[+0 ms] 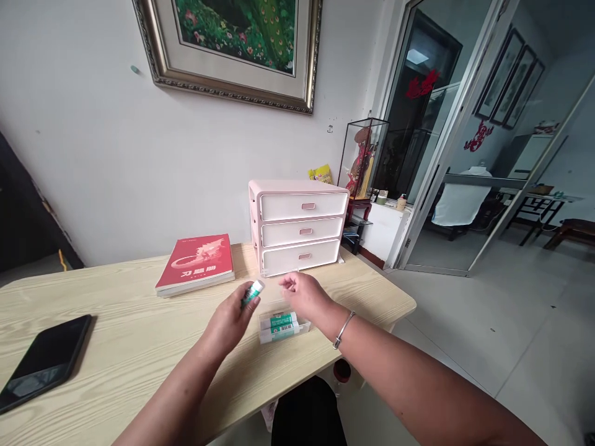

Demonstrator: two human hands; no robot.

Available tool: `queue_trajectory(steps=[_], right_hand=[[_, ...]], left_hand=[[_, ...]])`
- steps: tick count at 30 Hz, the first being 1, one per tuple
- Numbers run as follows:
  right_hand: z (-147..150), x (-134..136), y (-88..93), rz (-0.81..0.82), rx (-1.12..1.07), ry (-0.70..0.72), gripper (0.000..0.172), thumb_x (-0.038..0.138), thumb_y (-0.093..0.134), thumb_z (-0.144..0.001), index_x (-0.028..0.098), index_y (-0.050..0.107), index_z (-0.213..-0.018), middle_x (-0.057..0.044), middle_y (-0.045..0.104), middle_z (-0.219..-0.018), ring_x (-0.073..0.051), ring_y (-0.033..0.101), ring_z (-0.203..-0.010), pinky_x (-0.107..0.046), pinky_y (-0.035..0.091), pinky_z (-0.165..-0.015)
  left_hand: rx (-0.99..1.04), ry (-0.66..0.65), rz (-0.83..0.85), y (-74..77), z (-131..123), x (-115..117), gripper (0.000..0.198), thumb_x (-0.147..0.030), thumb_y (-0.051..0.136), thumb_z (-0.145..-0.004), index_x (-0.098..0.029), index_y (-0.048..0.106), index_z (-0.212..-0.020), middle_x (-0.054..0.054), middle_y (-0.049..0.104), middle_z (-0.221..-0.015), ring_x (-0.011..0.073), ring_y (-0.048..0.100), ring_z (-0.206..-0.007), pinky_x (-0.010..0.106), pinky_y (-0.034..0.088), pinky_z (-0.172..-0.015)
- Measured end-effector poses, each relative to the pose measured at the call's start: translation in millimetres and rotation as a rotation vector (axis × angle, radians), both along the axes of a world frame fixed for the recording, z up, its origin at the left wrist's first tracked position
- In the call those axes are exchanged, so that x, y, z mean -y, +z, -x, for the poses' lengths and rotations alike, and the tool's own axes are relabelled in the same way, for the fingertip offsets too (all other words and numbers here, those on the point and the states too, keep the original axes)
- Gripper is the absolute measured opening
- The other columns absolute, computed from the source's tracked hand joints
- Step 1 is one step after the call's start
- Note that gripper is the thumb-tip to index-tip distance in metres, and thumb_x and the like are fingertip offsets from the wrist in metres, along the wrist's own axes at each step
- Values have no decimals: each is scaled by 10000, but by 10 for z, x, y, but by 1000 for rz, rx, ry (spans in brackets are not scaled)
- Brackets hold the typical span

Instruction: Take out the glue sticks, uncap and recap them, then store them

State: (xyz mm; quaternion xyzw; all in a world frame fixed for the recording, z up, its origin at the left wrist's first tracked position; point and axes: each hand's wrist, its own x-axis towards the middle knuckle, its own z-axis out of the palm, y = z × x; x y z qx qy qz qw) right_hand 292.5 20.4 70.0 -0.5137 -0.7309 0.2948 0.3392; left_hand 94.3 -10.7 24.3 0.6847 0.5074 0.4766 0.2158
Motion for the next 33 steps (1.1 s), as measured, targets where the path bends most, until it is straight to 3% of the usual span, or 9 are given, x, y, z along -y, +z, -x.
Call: queue_trajectory(steps=[5, 9, 13, 18, 22, 24, 26, 29, 33], right_hand=[[-116, -117, -95, -42, 679, 311, 266, 201, 708, -767, 272, 761, -1018, -34, 751, -985, -221, 682, -892, -270, 468, -721], [38, -225, -160, -52, 855, 383, 272, 156, 725, -743, 263, 767, -989, -55, 756, -918, -237, 690, -847, -271, 445, -665], [148, -277, -229, -100, 877, 370, 166, 55, 739, -646, 201, 736, -725, -80, 725, -769, -263, 680, -819, -293, 453, -697], [47, -260, -46, -193, 829, 373, 123, 141, 661, -793, 179, 715, -897, -120, 715, -945, -263, 639, -926, -297, 426, -753], [213, -213, 126, -101, 616, 309, 130, 265, 572, -873, 191, 670, -917, -44, 687, -828, -182, 584, -701, -256, 365, -601], [447, -147, 113, -39, 485, 298, 149, 304, 556, -880, 197, 659, -891, -7, 657, -747, -148, 542, -630, -239, 329, -557], [708, -59, 51, -8, 418, 279, 173, 334, 559, -875, 192, 656, -850, 7, 631, -700, -135, 523, -599, -233, 311, -536], [937, 52, -14, -11, 338, 373, 157, 310, 577, -857, 189, 677, -870, 9, 648, -732, -132, 547, -633, -224, 332, -556], [674, 58, 76, 1, 354, 484, 300, 412, 665, -821, 198, 710, -1027, -12, 693, -863, -153, 606, -733, -231, 390, -619]], left_hand=[[605, -93, 265, -17, 108, -17, 366, -523, 624, -838, -206, 542, -1001, -28, 569, -754, 113, 529, -551, 245, 431, -515], [859, -108, 403, -40, 93, -23, 411, -482, 748, -722, -198, 524, -917, -39, 567, -745, 85, 506, -542, 224, 420, -495], [1011, -93, 480, -81, 83, -44, 478, -355, 822, -631, -199, 550, -992, -46, 559, -740, 89, 519, -578, 217, 439, -506], [1074, 123, 489, -136, 211, -145, 343, -285, 765, -683, -183, 565, -942, -12, 585, -753, 105, 554, -585, 227, 453, -499], [1103, 292, 467, -121, 351, -208, 303, -384, 702, -790, -196, 541, -967, 6, 612, -809, 107, 585, -585, 217, 445, -488], [1135, 280, 472, -75, 364, -182, 352, -476, 677, -816, -195, 547, -984, 12, 619, -823, 118, 606, -605, 237, 475, -507], [1162, 157, 477, -31, 338, -125, 421, -537, 709, -778, -187, 560, -959, 7, 621, -799, 124, 616, -617, 247, 498, -535], [1133, 35, 481, -28, 288, -56, 446, -441, 831, -631, -185, 551, -865, -29, 602, -700, 108, 586, -556, 210, 451, -499], [1098, 231, 527, -134, 316, -107, 363, -235, 766, -546, -202, 498, -789, -77, 526, -573, 86, 493, -437, 186, 339, -419]])
